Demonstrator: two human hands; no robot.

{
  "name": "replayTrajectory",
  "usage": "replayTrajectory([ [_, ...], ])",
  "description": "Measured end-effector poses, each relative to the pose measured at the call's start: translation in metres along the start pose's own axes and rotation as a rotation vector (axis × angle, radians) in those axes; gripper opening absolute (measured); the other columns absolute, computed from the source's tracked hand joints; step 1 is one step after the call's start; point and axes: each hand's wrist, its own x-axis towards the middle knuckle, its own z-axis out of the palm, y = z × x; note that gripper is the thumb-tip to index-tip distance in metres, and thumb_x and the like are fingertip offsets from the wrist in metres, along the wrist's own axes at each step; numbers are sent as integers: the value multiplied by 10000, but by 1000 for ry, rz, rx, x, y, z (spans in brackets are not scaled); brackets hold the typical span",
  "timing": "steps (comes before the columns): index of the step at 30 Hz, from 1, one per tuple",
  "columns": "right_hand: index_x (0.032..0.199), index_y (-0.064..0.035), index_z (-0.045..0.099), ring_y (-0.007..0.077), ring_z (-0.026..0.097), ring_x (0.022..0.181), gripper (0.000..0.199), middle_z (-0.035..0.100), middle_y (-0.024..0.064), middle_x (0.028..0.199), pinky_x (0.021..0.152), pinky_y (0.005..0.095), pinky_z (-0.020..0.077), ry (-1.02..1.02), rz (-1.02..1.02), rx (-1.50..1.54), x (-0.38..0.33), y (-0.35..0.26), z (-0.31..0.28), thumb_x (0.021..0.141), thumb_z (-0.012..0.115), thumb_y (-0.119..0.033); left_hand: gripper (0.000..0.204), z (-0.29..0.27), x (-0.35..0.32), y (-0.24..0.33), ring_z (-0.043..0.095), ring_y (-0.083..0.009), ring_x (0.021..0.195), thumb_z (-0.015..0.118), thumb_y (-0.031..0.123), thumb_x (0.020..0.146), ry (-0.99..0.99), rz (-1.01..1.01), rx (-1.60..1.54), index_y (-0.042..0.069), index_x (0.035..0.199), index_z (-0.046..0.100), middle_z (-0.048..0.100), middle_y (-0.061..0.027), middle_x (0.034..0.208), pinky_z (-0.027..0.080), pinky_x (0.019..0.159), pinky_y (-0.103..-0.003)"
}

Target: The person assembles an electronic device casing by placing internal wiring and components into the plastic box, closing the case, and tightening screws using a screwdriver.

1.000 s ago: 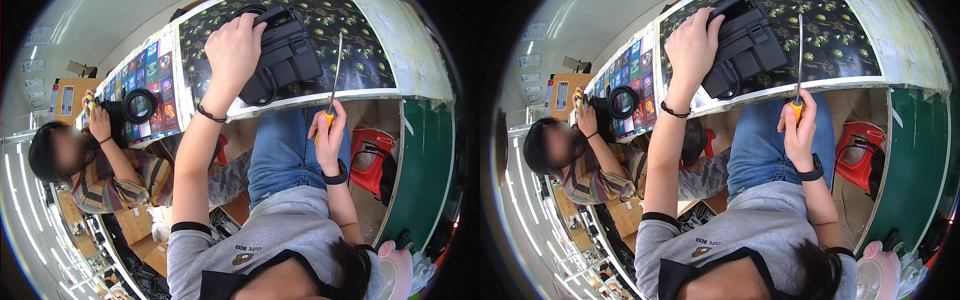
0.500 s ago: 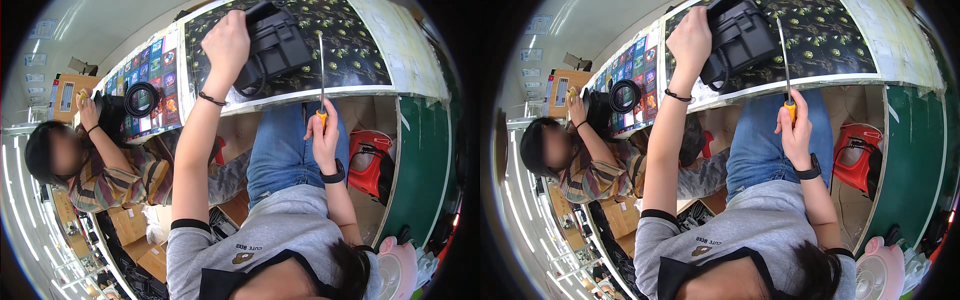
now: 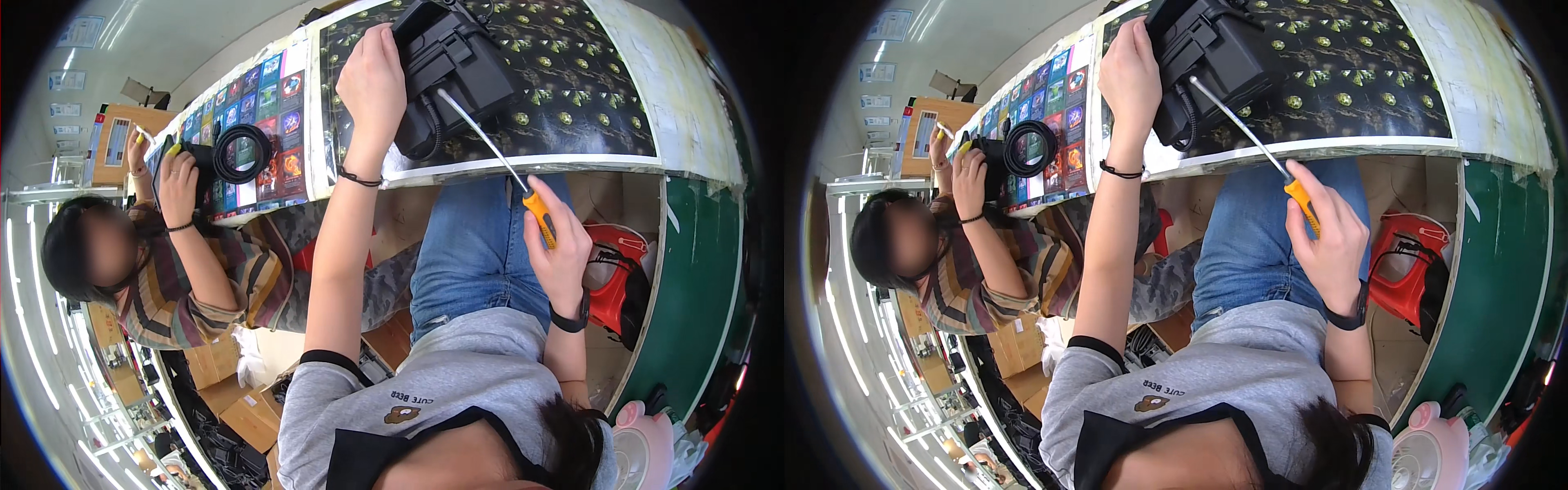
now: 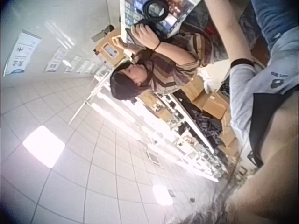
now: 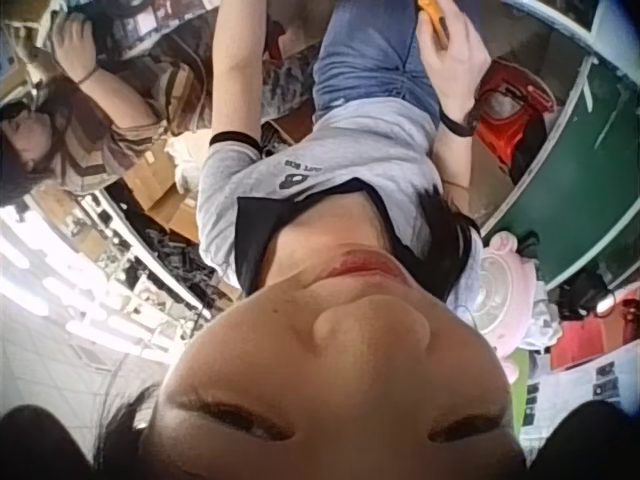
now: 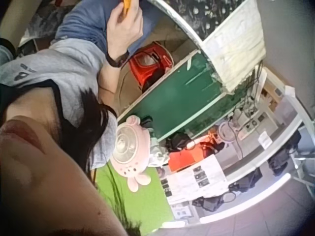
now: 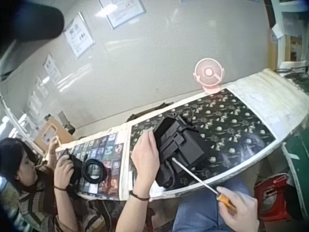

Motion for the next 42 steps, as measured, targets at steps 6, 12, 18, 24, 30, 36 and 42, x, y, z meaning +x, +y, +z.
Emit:
replayTrajectory([
  [6, 1146, -134, 696, 213, 646, 744, 384, 687, 67, 951, 655, 325, 524, 49, -162, -157, 3, -6, 5, 783, 716, -10, 272, 1, -1, 0, 654, -391, 821, 454, 238, 1014, 6, -23, -14, 80, 1061, 670, 695, -172, 905, 507, 717, -451],
  [12, 1116, -138, 720, 187, 614, 727, 387, 688, 36, 997, 639, 302, 513, 101, -194, -284, 2, -10, 12, 759, 715, 12, 276, 6, -4, -2, 634, -372, 926, 455, 228, 1008, -12, 41, -56, 65, 1157, 620, 677, -172, 999, 484, 797, -435],
  [18, 1118, -135, 727, 172, 605, 746, 435, 695, 32, 1038, 645, 282, 509, 94, -233, -411, 2, -16, 10, 714, 700, 25, 324, 3, -13, 0, 583, -293, 1060, 454, 250, 1006, -75, -5, -6, 95, 1272, 554, 637, -102, 1118, 393, 943, -421],
  [24, 1201, -111, 672, 202, 608, 735, 415, 691, 87, 1027, 668, 281, 517, -11, -150, -322, -4, -24, 15, 803, 691, 8, 322, 0, -14, 2, 593, -285, 1056, 475, 246, 992, -70, -33, -2, 92, 1259, 565, 641, -92, 1106, 396, 931, -412],
  [30, 1360, -59, 545, 71, 524, 606, 429, 682, 95, 1027, 553, 232, 468, -330, 447, 575, -11, -15, 21, 934, 593, -47, 298, 0, -13, 2, 612, -313, 1000, 510, 209, 962, -42, -25, -48, 74, 1215, 590, 654, -115, 1058, 424, 875, -421],
  [36, 1431, -53, 456, 27, 439, 559, 461, 666, 69, 1007, 509, 181, 397, -393, 720, 1076, -7, -12, 16, 976, 530, -53, 283, 1, -12, 5, 624, -310, 965, 525, 200, 950, -21, -45, -17, 81, 1196, 602, 664, -111, 1023, 448, 852, -420],
  [42, 1356, -63, 544, 137, 588, 628, 409, 668, 120, 940, 613, 288, 501, -338, 295, 386, -19, -30, 7, 954, 519, 4, 265, 0, -14, 9, 627, -308, 957, 527, 174, 941, 25, -35, -2, 83, 1175, 611, 667, -107, 1012, 455, 854, -429],
])
